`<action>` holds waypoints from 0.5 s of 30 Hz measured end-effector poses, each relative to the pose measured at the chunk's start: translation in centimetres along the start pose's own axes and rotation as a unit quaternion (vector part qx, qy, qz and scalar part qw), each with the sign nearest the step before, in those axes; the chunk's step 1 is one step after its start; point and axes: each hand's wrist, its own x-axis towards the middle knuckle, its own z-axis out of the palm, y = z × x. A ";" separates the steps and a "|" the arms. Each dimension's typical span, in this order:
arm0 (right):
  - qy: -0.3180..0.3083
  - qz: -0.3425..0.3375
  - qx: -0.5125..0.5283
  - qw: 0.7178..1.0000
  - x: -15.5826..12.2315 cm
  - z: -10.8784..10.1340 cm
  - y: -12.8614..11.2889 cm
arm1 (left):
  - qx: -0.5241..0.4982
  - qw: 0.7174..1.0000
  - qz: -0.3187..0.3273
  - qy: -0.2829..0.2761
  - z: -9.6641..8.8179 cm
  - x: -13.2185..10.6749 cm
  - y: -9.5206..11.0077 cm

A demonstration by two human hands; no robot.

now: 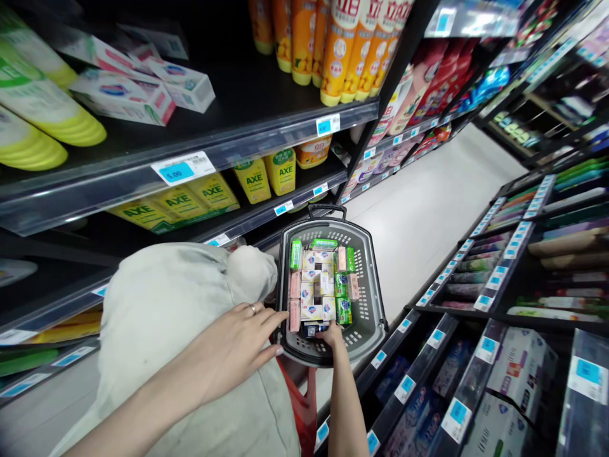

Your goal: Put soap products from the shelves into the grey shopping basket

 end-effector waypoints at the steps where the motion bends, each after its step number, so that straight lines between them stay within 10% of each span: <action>1: -0.003 0.015 0.032 0.999 0.0 0.4 0.2 | 0.003 1.000 0.000 0.001 0.0 0.0 0.0; 15: 0.055 0.051 0.023 0.997 -1.1 0.8 -1.4 | 0.015 1.000 0.006 0.010 0.1 -0.1 0.0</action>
